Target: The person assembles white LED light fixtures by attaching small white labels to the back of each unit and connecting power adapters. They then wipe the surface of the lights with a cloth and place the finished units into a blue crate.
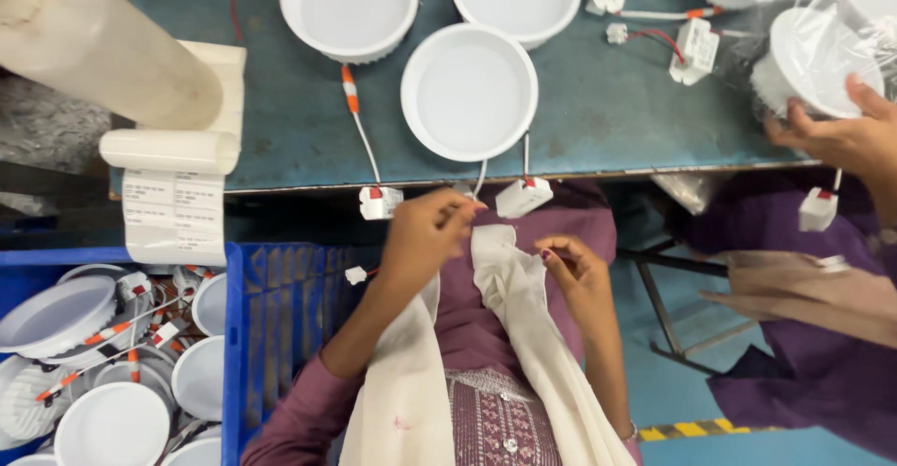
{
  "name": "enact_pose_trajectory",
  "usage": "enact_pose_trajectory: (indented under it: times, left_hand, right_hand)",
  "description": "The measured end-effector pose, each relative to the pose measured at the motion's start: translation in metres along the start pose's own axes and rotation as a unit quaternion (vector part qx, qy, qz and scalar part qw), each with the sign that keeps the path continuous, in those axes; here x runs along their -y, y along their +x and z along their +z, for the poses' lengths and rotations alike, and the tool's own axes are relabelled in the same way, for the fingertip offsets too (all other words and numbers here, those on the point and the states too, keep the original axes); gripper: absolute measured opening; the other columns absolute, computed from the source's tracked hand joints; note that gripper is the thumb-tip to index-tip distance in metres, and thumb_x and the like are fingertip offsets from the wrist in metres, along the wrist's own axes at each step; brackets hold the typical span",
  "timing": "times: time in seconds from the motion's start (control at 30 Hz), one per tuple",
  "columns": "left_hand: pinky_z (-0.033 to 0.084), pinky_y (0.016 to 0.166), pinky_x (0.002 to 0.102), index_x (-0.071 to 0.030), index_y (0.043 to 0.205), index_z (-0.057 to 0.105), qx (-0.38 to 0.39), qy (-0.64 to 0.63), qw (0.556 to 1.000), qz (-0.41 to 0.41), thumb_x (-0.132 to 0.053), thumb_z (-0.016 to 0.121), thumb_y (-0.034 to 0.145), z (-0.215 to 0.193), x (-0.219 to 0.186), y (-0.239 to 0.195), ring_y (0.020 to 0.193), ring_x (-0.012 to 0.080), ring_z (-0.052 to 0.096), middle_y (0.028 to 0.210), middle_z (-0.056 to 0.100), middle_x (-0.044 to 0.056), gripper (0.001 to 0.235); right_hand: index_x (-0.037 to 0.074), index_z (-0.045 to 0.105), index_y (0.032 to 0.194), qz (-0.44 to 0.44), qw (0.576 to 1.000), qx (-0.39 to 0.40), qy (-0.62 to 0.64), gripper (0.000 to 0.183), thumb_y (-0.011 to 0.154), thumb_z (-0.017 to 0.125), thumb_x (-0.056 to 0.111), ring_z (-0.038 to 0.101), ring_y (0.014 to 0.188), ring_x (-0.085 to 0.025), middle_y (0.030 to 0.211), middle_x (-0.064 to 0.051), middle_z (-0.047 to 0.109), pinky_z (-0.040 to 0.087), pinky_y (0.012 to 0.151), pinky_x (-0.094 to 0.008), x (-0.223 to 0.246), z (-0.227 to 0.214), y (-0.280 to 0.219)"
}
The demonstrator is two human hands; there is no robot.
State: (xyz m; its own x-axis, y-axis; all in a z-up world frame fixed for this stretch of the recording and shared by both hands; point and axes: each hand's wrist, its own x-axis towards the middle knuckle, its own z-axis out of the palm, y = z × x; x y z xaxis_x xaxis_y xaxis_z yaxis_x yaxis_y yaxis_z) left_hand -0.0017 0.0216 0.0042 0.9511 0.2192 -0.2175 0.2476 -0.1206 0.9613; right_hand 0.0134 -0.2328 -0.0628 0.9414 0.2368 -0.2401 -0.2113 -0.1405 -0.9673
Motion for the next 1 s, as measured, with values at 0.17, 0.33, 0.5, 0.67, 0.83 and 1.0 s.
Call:
enact_pose_trajectory:
  times: [0.17, 0.33, 0.5, 0.67, 0.83, 1.0]
  left_hand:
    - [0.019, 0.046, 0.028, -0.001, 0.065, 0.049, -0.221, -0.042, 0.965, 0.134, -0.010, 0.073, 0.100, -0.047, 0.011, 0.016, 0.053, 0.0024, 0.028, 0.055, 0.037, -0.004, 0.044]
    - [0.026, 0.047, 0.028, -0.004, 0.068, 0.031, -0.309, -0.049, 0.931, 0.189, 0.002, 0.068, 0.094, -0.081, 0.034, 0.028, 0.056, 0.0022, 0.029, 0.060, 0.027, -0.004, 0.044]
    - [0.026, 0.051, 0.029, -0.003, 0.071, 0.033, -0.361, -0.021, 0.901, 0.240, 0.005, 0.065, 0.094, -0.111, 0.043, 0.057, 0.060, 0.0056, 0.027, 0.061, 0.027, -0.001, 0.041]
    - [0.030, 0.050, 0.034, -0.002, 0.072, 0.036, -0.378, 0.017, 0.893, 0.243, 0.003, 0.068, 0.093, -0.128, 0.047, 0.088, 0.055, 0.0169, 0.028, 0.060, 0.030, 0.007, 0.039]
    - [0.038, 0.053, 0.043, -0.004, 0.072, 0.041, -0.392, 0.108, 0.883, 0.234, -0.001, 0.069, 0.090, -0.119, 0.046, 0.087, 0.054, 0.0321, 0.046, 0.063, 0.044, 0.012, 0.033]
    - [0.042, 0.052, 0.043, -0.006, 0.072, 0.044, -0.389, 0.125, 0.885, 0.224, -0.002, 0.069, 0.089, -0.118, 0.044, 0.084, 0.055, 0.0320, 0.052, 0.064, 0.047, 0.011, 0.031]
  right_hand:
    - [-0.001, 0.070, 0.109, -0.019, 1.000, 0.016, -0.003, 0.014, 0.100, 0.063, 0.007, 0.067, 0.093, -0.011, 0.101, -0.004, 0.073, 0.053, 0.086, -0.026, -0.018, -0.005, 0.017]
    - [-0.002, 0.069, 0.111, -0.016, 0.999, 0.046, 0.007, 0.017, 0.100, 0.062, 0.009, 0.067, 0.092, -0.012, 0.102, -0.006, 0.073, 0.054, 0.084, -0.027, -0.006, 0.020, 0.039]
    - [-0.002, 0.071, 0.109, -0.050, 0.984, 0.167, -0.035, 0.016, 0.099, 0.065, 0.009, 0.068, 0.092, -0.013, 0.101, -0.007, 0.074, 0.054, 0.084, -0.028, 0.059, 0.072, 0.055]
    - [0.006, 0.074, 0.105, -0.155, 0.914, 0.264, -0.266, 0.014, 0.095, 0.067, 0.012, 0.069, 0.092, -0.010, 0.100, -0.001, 0.076, 0.055, 0.085, -0.028, 0.162, 0.118, 0.101]
    - [0.002, 0.071, 0.108, -0.514, 0.764, 0.180, -0.347, 0.014, 0.106, 0.072, 0.016, 0.070, 0.095, -0.029, 0.104, -0.014, 0.072, 0.053, 0.084, -0.039, 0.254, 0.197, 0.238]
    - [0.003, 0.071, 0.101, -0.515, 0.761, 0.216, -0.329, 0.028, 0.099, 0.081, 0.029, 0.072, 0.087, -0.025, 0.093, -0.010, 0.072, 0.055, 0.078, -0.035, 0.299, 0.319, 0.385]
